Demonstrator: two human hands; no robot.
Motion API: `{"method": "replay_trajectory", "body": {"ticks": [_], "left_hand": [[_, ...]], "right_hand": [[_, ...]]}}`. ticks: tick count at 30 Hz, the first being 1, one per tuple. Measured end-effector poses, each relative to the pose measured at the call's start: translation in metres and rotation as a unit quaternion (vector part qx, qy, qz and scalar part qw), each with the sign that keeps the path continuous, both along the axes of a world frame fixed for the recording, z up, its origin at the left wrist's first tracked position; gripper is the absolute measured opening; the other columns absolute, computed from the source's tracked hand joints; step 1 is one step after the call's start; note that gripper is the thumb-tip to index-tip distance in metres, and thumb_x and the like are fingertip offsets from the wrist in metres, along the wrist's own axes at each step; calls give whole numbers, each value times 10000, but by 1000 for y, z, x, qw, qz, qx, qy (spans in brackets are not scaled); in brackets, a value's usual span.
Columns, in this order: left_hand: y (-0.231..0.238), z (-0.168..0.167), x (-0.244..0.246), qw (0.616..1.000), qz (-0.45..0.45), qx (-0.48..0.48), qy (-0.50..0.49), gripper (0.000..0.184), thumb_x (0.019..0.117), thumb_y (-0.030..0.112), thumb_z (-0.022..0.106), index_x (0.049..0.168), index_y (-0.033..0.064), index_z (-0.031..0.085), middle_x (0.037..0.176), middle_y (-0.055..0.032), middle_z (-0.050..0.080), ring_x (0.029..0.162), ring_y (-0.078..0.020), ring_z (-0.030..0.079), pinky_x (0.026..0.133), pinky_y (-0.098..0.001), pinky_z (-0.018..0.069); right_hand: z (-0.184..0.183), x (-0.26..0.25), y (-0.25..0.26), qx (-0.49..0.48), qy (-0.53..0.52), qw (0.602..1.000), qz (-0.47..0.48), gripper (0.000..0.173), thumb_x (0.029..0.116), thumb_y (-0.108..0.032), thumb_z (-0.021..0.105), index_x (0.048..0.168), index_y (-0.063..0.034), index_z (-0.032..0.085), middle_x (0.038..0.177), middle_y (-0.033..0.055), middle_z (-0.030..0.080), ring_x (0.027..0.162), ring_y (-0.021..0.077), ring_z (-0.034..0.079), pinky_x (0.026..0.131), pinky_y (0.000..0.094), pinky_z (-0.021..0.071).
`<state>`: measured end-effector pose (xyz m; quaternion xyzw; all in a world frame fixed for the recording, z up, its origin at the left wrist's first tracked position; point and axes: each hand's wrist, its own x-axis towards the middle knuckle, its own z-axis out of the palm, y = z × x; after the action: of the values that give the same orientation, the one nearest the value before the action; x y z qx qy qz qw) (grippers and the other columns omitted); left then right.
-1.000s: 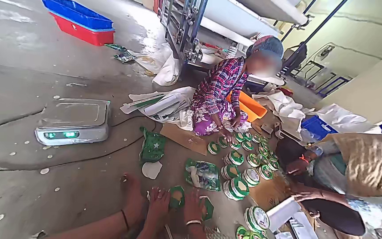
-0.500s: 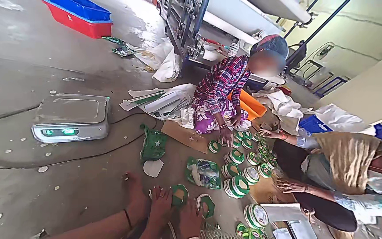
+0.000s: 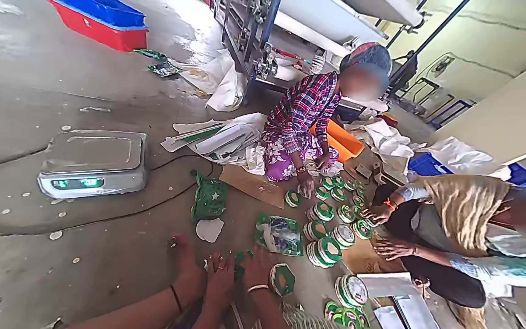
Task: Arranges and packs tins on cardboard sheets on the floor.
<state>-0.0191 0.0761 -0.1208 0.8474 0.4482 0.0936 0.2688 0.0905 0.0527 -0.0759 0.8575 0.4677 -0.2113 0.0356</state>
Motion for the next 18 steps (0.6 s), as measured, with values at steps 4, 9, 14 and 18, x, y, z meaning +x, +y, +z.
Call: {"method": "replay_trajectory", "body": {"ticks": [4,9,14,18], "left_hand": [[-2,-7,0,997,30,59,-30,498,957,42,594,1449,-19,548,1419,-231,604,1413,-528,425,1199,-680,202],[-2,-11,3,999,23,40,-2,658,895,85,711,1506,1,481,1447,-241,575,1448,-514,380,1218,-660,160],[-1,-9,1,998,21,51,-13,656,874,81,722,1488,0,506,1427,-240,593,1424,-534,401,1205,-681,175],[0,-10,3,998,26,56,-34,664,834,73,770,1457,12,550,1401,-246,610,1397,-551,426,1183,-704,205]], "right_hand": [[-2,-21,-21,-41,27,997,55,532,985,-84,566,1512,-136,520,1660,232,272,1560,460,134,1212,718,70],[4,2,-25,-2,10,1000,3,518,933,-57,636,1433,-195,613,1648,219,310,1558,443,166,1206,726,75],[-13,-2,-12,-8,10,999,46,537,998,-40,514,1517,-178,520,1650,214,310,1548,470,178,1209,724,97],[10,-3,-26,-38,-15,997,72,390,995,-43,553,1368,-81,657,1640,231,321,1555,451,175,1192,748,64]]}}
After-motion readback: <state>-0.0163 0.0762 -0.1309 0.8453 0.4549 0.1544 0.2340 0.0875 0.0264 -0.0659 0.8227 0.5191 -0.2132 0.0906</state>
